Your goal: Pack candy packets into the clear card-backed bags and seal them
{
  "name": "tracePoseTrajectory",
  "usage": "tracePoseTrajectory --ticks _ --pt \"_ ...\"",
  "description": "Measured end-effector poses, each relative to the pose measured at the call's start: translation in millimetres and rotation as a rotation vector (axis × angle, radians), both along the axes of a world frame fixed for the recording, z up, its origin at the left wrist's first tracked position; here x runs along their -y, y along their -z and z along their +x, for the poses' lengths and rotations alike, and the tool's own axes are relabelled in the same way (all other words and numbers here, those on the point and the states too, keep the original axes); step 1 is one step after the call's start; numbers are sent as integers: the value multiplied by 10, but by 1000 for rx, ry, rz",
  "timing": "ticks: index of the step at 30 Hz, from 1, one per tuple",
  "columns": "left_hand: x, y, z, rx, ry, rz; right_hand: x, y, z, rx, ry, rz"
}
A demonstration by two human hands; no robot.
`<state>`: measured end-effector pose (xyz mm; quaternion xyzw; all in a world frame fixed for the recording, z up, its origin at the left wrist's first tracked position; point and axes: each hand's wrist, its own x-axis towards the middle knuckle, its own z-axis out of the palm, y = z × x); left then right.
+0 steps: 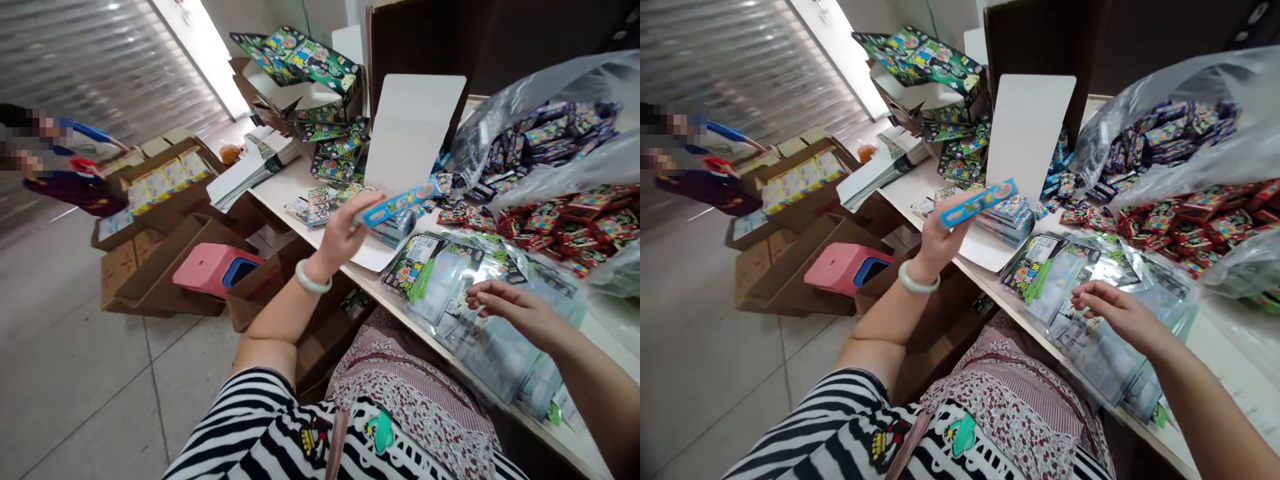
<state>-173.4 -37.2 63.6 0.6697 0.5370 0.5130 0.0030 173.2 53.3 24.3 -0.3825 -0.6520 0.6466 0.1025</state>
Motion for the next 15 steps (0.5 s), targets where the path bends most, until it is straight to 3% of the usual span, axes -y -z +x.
tracePoseTrajectory --ticks 3,6,10,15 --pt "-488 27 -394 -397 -134 -57 110 145 -154 13 -36 49" --pt "-804 303 -508 -589 -198 -263 227 263 -240 11 -106 123" --pt "-877 595 -515 -653 -186 -434 293 335 -55 45 -152 203" --pt "-840 582 -371 -567 -183 -368 89 391 364 127 -100 236"
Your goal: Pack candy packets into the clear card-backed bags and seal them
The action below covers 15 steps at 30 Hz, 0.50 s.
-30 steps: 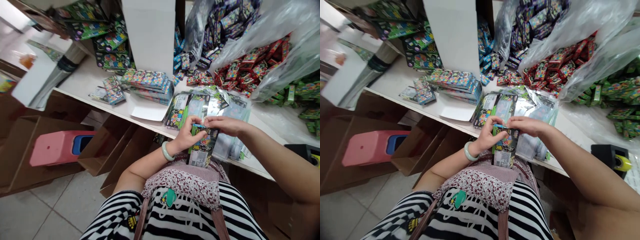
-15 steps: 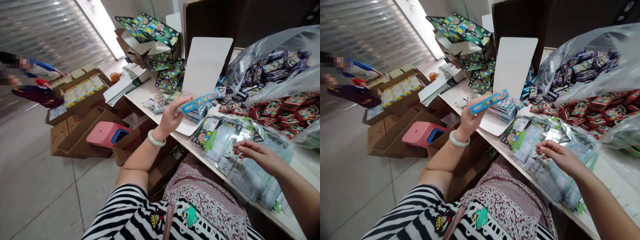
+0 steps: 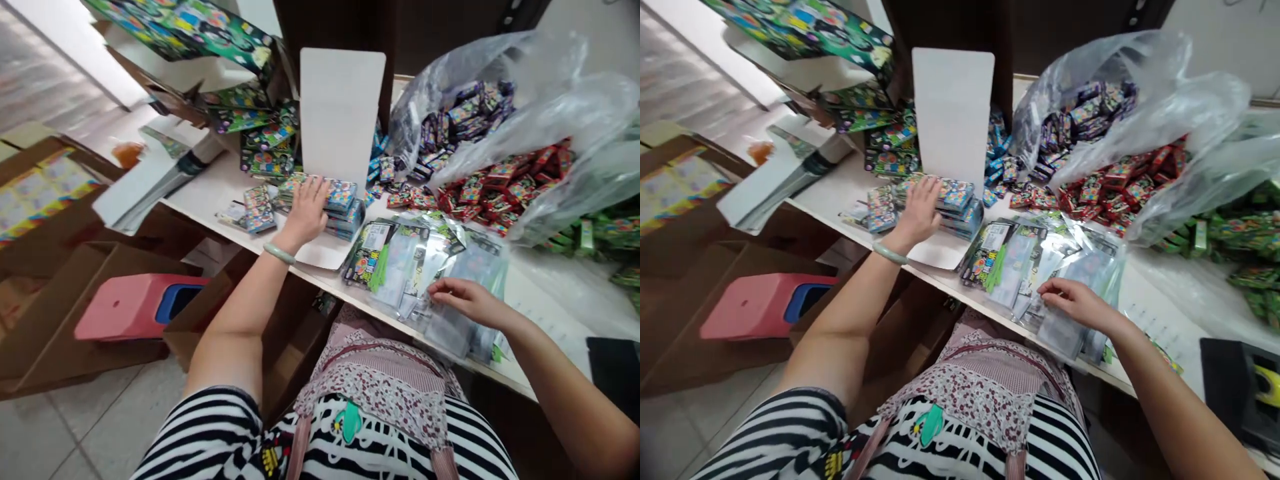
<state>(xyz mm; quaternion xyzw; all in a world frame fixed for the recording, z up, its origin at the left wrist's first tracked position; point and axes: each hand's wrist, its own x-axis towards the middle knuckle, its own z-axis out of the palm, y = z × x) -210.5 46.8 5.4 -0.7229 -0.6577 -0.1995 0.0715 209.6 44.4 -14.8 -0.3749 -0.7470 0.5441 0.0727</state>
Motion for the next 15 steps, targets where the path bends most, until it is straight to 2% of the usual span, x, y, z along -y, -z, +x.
tracePoseTrajectory --ticks 3,5,6,10,12,15 --pt "142 80 448 123 216 39 -247 48 -6 18 163 155" --pt "319 244 837 195 347 -101 -402 79 -171 30 224 280" --pt "418 349 1020 199 344 -192 -465 92 -287 29 218 328" --pt "749 703 1518 196 91 -466 -623 128 -772 44 71 473" --pt "833 764 1651 205 109 -508 -669 149 -950 101 -3 586" --pt "864 748 1805 202 220 -523 -716 195 -1127 261 -68 722"
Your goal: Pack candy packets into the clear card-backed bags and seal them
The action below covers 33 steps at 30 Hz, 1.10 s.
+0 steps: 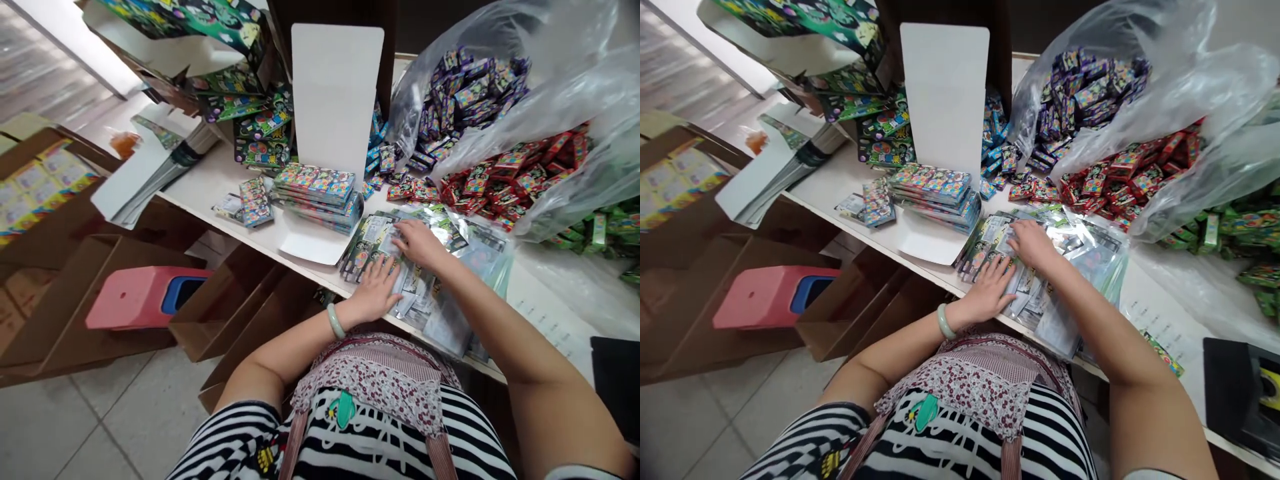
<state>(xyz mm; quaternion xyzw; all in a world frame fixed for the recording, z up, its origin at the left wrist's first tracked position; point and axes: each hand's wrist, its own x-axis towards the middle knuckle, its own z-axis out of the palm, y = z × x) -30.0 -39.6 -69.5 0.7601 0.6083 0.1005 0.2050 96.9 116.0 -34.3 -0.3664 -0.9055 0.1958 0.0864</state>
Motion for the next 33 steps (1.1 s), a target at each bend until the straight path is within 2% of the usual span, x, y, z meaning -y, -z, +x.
tracePoseTrajectory --ticks 3,7,9,11,14,16,19,21,23,28,30,33 --pt "-8 -32 114 -9 9 -29 -4 38 -122 158 30 61" --pt "22 -15 137 32 54 -3 -11 -16 -200 192 89 41" --pt "12 -21 83 97 37 82 -39 -115 -159 192 127 7" --pt "-58 -75 -8 183 -81 240 -59 -258 -49 164 146 -15" --pt "-262 -261 -165 363 -255 427 -10 -506 200 -74 173 -75" --pt "-396 -425 -239 524 -262 431 80 -649 365 -288 197 -173" --pt "-493 -653 -264 612 -180 509 236 -757 535 -494 183 -488" --pt "-489 -755 -235 561 -78 581 318 -748 586 -540 145 -711" --pt "-455 -811 -191 498 4 595 377 -690 602 -569 160 -828" --pt "-315 -843 -76 234 91 573 492 -504 617 -791 298 -889" --pt "-253 -843 -30 152 110 550 535 -461 632 -831 294 -892" --pt "-185 -825 17 126 111 501 594 -447 636 -850 284 -806"
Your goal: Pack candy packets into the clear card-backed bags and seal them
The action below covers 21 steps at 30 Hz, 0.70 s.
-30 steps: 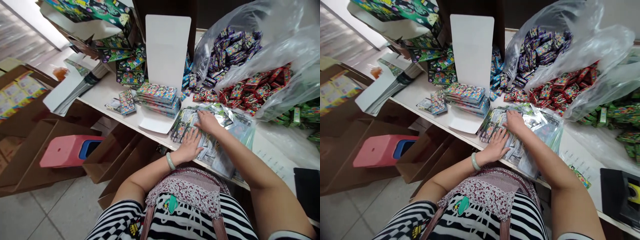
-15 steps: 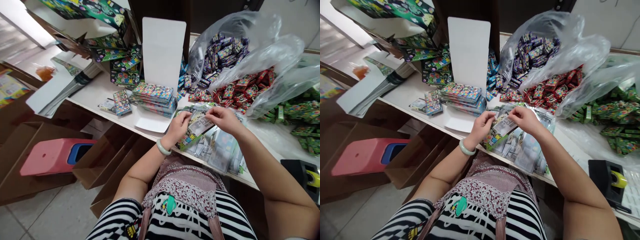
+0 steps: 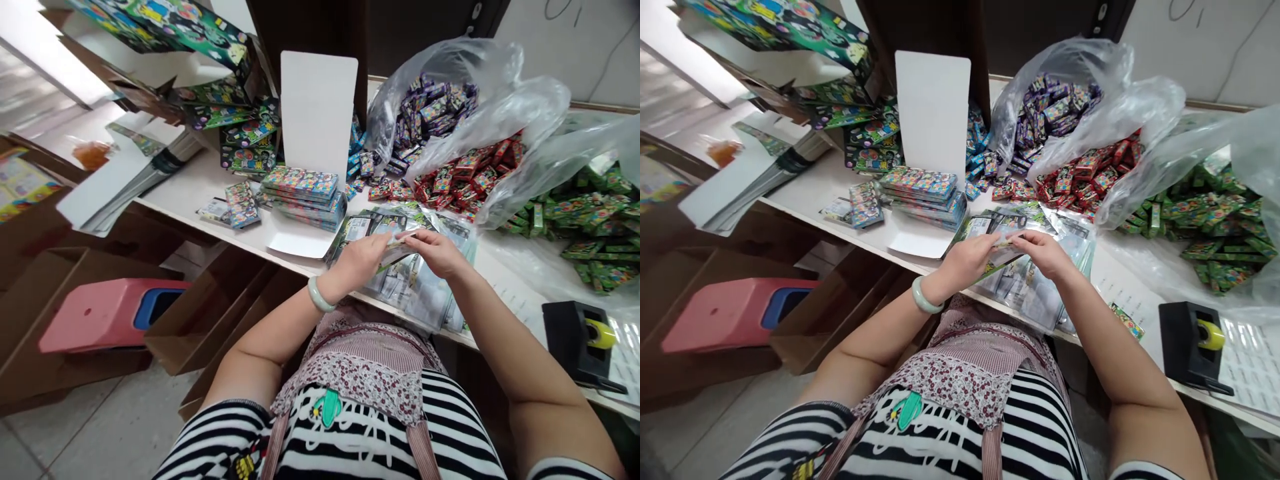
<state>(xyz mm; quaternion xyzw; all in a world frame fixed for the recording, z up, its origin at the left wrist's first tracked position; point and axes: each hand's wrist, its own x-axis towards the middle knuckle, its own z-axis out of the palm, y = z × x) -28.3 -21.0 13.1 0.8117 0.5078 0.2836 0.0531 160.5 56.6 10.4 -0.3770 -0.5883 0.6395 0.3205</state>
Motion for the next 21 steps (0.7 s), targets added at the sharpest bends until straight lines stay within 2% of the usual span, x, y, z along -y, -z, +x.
tracePoseTrajectory --ticks 2,4,7,8,9,10,12,13,14,15,18,21 --pt "20 20 -1 8 1 -10 49 -29 -4 50 35 98" --pt "23 36 -30 62 10 -11 121 -81 3 139 78 262" --pt "16 45 -87 301 -42 16 279 -131 29 270 288 566" --pt "14 48 -98 408 -87 27 338 -122 31 283 346 606" --pt "10 54 -102 516 -135 33 396 -96 24 272 344 588" --pt "4 62 -97 616 -179 33 449 -55 8 238 268 515" --pt "-23 88 -70 787 -229 -9 527 49 -47 110 8 276" --pt "-47 105 -52 872 -234 -53 548 101 -80 39 -90 162" --pt "-77 121 -36 961 -232 -104 554 145 -110 -19 -131 76" --pt "-112 135 -22 1052 -222 -163 546 181 -134 -58 -115 19" --pt "-200 153 -3 1288 -159 -317 448 238 -152 -93 63 -56" --pt "-173 160 1 1312 -36 -563 306 265 -88 -144 266 -148"
